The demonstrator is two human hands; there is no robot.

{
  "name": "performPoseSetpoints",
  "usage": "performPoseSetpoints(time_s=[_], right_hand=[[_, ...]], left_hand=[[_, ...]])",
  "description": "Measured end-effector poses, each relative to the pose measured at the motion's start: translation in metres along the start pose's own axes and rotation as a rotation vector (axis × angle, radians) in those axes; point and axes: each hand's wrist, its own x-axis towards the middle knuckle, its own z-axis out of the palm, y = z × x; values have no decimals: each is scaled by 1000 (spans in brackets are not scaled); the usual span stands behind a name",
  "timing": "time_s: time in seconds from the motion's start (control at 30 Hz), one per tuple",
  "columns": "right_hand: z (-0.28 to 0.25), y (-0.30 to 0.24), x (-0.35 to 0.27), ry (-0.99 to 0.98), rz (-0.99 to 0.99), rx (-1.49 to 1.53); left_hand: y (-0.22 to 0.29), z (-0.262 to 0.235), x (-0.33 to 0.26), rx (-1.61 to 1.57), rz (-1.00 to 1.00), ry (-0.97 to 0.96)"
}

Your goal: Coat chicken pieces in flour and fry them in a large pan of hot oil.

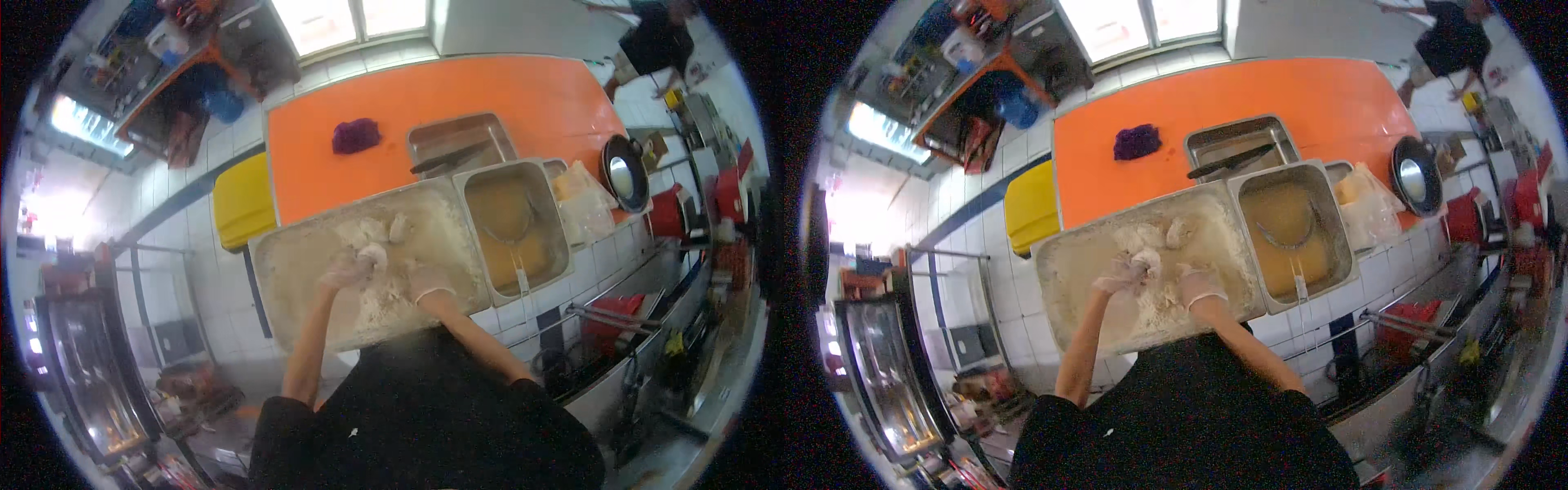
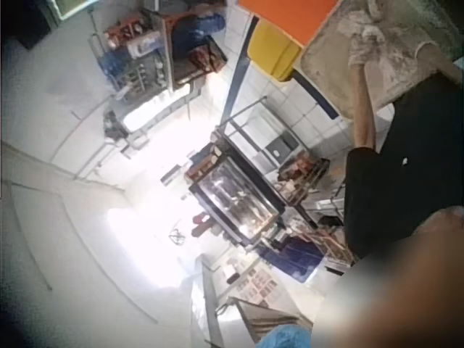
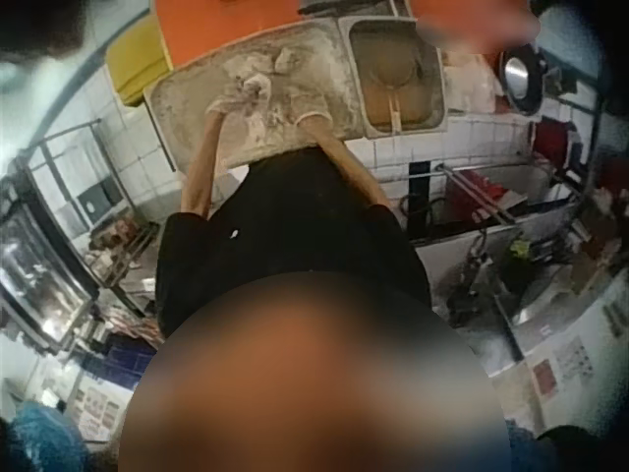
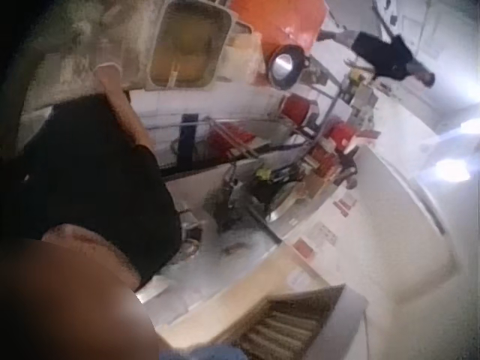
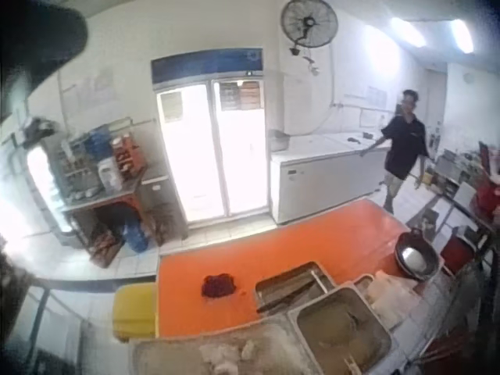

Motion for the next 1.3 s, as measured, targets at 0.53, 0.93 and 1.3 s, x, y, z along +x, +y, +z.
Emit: performPoseSetpoints(time_s=[0.53,0.93,1.3], right_hand=[[-60,73,-41,43,204,891],[43,73,169,-47,-488,395],[62,50,175,-294,-469,214]], left_hand=[[128,-30,49,-131,-66,423],[10,5,-98,-11,-288,81],[41,-39,-84,260,-323,225]])
